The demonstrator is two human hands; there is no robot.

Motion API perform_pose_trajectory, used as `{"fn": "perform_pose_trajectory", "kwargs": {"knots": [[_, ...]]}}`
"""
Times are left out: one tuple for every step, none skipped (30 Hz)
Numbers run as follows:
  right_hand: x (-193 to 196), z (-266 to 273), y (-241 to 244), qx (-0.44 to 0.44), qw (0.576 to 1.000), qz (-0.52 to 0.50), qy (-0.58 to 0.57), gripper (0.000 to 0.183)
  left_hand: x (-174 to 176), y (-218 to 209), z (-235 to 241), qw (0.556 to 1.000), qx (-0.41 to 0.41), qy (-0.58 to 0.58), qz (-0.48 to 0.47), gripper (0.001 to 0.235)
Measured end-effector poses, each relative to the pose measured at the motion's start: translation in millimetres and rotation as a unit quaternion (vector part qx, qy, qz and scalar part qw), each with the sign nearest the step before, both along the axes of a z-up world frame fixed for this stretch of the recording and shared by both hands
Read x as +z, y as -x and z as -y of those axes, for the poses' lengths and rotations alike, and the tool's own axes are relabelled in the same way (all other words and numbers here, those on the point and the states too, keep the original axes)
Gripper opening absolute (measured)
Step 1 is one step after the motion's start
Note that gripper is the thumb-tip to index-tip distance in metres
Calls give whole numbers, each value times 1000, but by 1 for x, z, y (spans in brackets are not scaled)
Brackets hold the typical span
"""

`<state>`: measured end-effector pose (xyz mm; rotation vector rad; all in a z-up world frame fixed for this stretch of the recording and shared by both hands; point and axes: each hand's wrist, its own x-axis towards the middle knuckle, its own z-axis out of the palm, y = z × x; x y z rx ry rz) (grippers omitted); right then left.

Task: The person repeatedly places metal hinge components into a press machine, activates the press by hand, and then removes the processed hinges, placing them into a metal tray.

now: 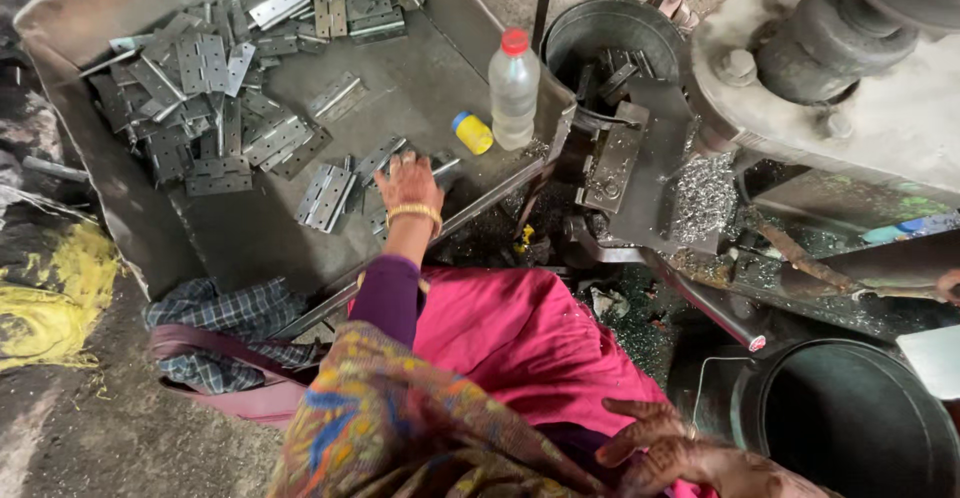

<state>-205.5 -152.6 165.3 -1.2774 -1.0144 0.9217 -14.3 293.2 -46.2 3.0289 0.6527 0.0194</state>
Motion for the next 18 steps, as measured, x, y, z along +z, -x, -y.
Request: {"fn": "perform_pose_trajectory", "kwargs": {"knots": [[3, -5, 2, -6, 1000, -16, -7, 36, 3, -3, -3, 1000, 0, 5, -7, 51], [6, -11, 3, -84, 993, 15, -79, 25, 6, -4, -6, 1000, 0, 11, -13, 48], [8, -18, 7, -164, 974, 47, -149, 15, 10, -6, -6, 999, 7, 13, -30, 46], [11, -23, 9, -201, 960, 70, -180, 11, 13, -7, -7, 999, 14, 15, -46, 44], [14, -26, 12, -245, 942, 99, -208, 8, 16, -14, -4, 998, 14, 17, -58, 42], [18, -26, 12, -250, 940, 118, -199, 9, 18, -20, -1, 1000, 12, 18, -22, 48], [20, -25, 18, -257, 939, 130, -189, 11, 15, -16, 1, 1000, 9, 17, 6, 54], [22, -21, 23, -233, 949, 104, -186, 9, 11, -12, 4, 999, 6, 16, 34, 60], [23, -18, 24, -202, 958, 76, -187, 7, 7, -5, 0, 999, 7, 15, 44, 63], [24, -16, 26, -170, 966, 48, -188, 6, 3, 2, -4, 998, 8, 14, 54, 67], [27, -10, 20, -132, 979, 67, -141, 7, 1, 6, -9, 998, 15, 13, 67, 71], [28, -5, 17, -101, 986, 79, -106, 8, 0, 7, -14, 998, -4, -2, 68, 68], [29, 2, 15, -84, 989, 90, -80, 9, -4, 8, -14, 998, -18, -15, 66, 66], [29, 6, 13, -101, 985, 111, -86, 10, -6, 6, -12, 997, -31, -28, 64, 63], [28, 11, 11, -115, 980, 132, -95, 11, -8, 6, -13, 997, -31, -30, 62, 62], [27, 14, 8, -132, 974, 154, -104, 12, -8, 2, -13, 997, -31, -32, 59, 60], [26, 16, 8, -150, 966, 181, -110, 14, -7, -3, -13, 997, -36, -34, 56, 59], [25, 16, 7, -166, 957, 210, -116, 15, -5, -7, -14, 998, -25, -19, 51, 59]]}}
